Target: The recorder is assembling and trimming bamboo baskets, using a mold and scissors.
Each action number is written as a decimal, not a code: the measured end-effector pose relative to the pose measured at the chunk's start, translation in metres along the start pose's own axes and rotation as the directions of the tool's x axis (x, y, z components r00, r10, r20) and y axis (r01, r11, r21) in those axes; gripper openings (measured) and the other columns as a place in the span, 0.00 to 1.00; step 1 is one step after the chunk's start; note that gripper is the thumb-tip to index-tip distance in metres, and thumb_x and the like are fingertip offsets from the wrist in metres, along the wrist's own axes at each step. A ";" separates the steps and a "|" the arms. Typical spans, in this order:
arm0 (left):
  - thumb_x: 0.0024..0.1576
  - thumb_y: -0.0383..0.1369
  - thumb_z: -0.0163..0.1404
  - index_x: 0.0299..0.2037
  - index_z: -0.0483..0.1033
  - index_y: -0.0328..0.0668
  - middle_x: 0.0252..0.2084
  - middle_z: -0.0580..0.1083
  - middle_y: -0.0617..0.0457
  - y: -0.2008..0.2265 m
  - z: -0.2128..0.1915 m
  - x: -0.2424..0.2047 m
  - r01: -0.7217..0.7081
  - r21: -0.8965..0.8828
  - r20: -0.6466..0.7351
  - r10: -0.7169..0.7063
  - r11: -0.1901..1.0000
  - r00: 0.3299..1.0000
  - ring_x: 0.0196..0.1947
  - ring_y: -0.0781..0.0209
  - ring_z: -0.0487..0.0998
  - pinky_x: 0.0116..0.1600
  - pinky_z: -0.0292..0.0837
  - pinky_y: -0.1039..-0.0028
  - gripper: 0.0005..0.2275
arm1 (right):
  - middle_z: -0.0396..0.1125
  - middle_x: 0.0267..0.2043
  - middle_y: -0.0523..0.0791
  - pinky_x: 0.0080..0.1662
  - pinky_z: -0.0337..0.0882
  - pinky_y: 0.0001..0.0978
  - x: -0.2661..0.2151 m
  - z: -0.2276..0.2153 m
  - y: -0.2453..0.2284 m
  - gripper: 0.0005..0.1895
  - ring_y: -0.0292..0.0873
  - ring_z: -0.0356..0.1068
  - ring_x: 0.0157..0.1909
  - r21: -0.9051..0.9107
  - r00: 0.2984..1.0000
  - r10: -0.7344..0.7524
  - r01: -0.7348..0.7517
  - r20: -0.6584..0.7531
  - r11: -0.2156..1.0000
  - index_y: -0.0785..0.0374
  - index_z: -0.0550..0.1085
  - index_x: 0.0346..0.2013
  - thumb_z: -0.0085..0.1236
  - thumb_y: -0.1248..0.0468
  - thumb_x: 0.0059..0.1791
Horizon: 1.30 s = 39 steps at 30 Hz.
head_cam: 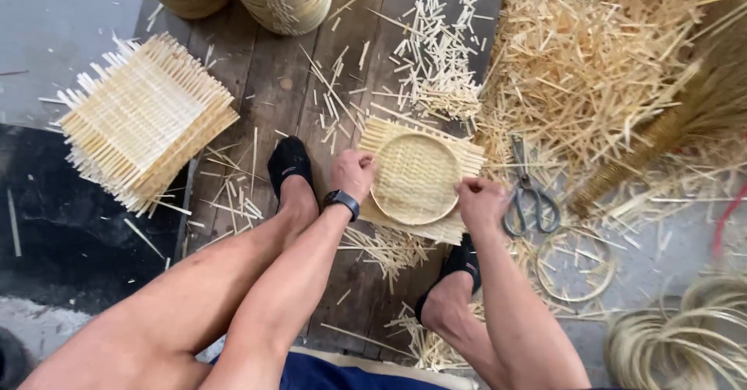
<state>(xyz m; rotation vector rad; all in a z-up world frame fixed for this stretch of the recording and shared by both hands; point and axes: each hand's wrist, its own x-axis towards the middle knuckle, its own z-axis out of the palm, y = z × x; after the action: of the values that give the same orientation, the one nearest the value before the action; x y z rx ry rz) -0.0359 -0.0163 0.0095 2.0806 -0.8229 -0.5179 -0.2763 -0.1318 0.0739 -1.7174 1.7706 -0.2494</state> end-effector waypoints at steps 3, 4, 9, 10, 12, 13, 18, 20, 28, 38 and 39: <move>0.47 0.29 0.64 0.36 0.85 0.42 0.33 0.81 0.46 0.010 -0.011 0.001 0.129 0.068 0.122 -0.136 0.989 0.983 0.33 0.55 0.82 0.40 0.75 0.68 0.07 | 0.78 0.34 0.47 0.44 0.74 0.36 0.013 0.019 0.037 0.08 0.41 0.76 0.34 -0.031 0.981 -0.179 0.177 -0.071 0.984 0.58 0.85 0.38 0.70 0.61 0.46; 0.47 0.29 0.64 0.36 0.85 0.42 0.33 0.81 0.46 0.005 -0.009 -0.008 0.140 0.077 0.139 -0.149 0.987 0.979 0.33 0.55 0.82 0.40 0.75 0.68 0.07 | 0.78 0.34 0.47 0.44 0.74 0.36 0.001 0.013 0.033 0.08 0.41 0.76 0.34 -0.035 0.985 -0.160 0.158 -0.060 0.987 0.58 0.85 0.38 0.70 0.61 0.46; 0.42 0.30 0.67 0.32 0.85 0.43 0.29 0.82 0.52 0.004 -0.009 0.005 0.293 0.014 0.170 -0.291 0.956 0.941 0.29 0.62 0.83 0.38 0.76 0.72 0.09 | 0.77 0.30 0.46 0.40 0.74 0.33 -0.005 -0.005 -0.002 0.09 0.41 0.76 0.31 0.035 0.999 0.020 -0.021 0.036 0.999 0.61 0.83 0.36 0.70 0.62 0.43; 0.42 0.30 0.67 0.32 0.85 0.43 0.29 0.82 0.52 0.000 -0.008 0.013 0.287 0.018 0.164 -0.286 0.958 0.944 0.29 0.62 0.83 0.38 0.76 0.72 0.09 | 0.77 0.30 0.46 0.40 0.74 0.33 0.002 0.001 0.005 0.09 0.41 0.76 0.31 0.044 0.999 0.016 -0.017 0.036 0.999 0.61 0.83 0.36 0.70 0.62 0.43; 0.41 0.29 0.68 0.29 0.85 0.41 0.28 0.82 0.51 -0.012 -0.003 0.009 0.302 0.000 0.172 -0.298 0.953 0.939 0.28 0.63 0.82 0.37 0.76 0.72 0.07 | 0.76 0.30 0.47 0.40 0.74 0.33 0.003 0.010 0.030 0.10 0.40 0.75 0.32 0.075 0.998 -0.063 0.063 -0.005 0.995 0.63 0.83 0.35 0.72 0.63 0.41; 0.41 0.29 0.68 0.29 0.85 0.41 0.28 0.82 0.51 -0.025 0.003 0.000 0.311 0.006 0.176 -0.308 0.950 0.935 0.28 0.63 0.82 0.37 0.76 0.72 0.07 | 0.76 0.30 0.47 0.40 0.74 0.33 -0.002 0.009 0.032 0.10 0.40 0.75 0.32 0.072 0.998 -0.056 0.055 0.004 0.996 0.63 0.83 0.35 0.72 0.63 0.41; 0.38 0.28 0.70 0.28 0.85 0.41 0.27 0.82 0.51 -0.046 0.012 0.019 0.279 -0.065 0.175 -0.265 0.958 0.948 0.26 0.66 0.82 0.36 0.78 0.72 0.09 | 0.76 0.27 0.48 0.40 0.74 0.34 0.008 0.020 0.037 0.10 0.41 0.74 0.29 0.018 0.988 -0.136 0.137 -0.070 0.990 0.63 0.84 0.32 0.75 0.62 0.39; 0.38 0.29 0.70 0.28 0.85 0.41 0.27 0.82 0.52 -0.050 0.009 0.007 0.358 -0.085 0.236 -0.330 0.930 0.914 0.26 0.66 0.82 0.36 0.78 0.72 0.09 | 0.76 0.27 0.47 0.39 0.74 0.34 -0.001 0.016 0.034 0.10 0.40 0.74 0.29 0.048 0.996 -0.076 0.079 -0.044 0.996 0.62 0.84 0.33 0.74 0.62 0.41; 0.39 0.29 0.68 0.29 0.86 0.41 0.30 0.83 0.51 -0.093 0.038 0.042 0.445 -0.090 0.415 -0.373 0.891 0.830 0.30 0.64 0.83 0.42 0.80 0.73 0.08 | 0.75 0.27 0.46 0.34 0.73 0.31 0.028 0.033 0.064 0.10 0.37 0.72 0.26 0.165 0.988 -0.145 0.133 0.062 0.977 0.64 0.82 0.35 0.72 0.62 0.45; 0.35 0.32 0.73 0.30 0.86 0.44 0.34 0.84 0.52 -0.056 0.012 0.020 0.469 -0.032 0.371 -0.425 0.883 0.826 0.34 0.64 0.84 0.45 0.79 0.73 0.14 | 0.75 0.33 0.45 0.36 0.75 0.27 0.035 0.028 0.073 0.11 0.35 0.72 0.30 0.384 0.978 0.021 -0.101 0.205 0.918 0.67 0.81 0.39 0.71 0.65 0.45; 0.35 0.33 0.73 0.30 0.86 0.45 0.34 0.84 0.52 -0.061 0.024 0.024 0.459 -0.024 0.381 -0.416 0.888 0.825 0.34 0.63 0.84 0.46 0.80 0.73 0.13 | 0.75 0.36 0.45 0.36 0.75 0.27 0.043 0.027 0.084 0.13 0.36 0.73 0.31 0.547 0.947 0.047 -0.224 0.318 0.807 0.69 0.80 0.40 0.70 0.66 0.44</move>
<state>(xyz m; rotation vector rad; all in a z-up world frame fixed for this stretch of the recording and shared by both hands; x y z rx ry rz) -0.0107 -0.0186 -0.0559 2.0950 -0.4876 -1.2102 -0.3276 -0.1546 -0.0069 -1.1133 1.3973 -0.4027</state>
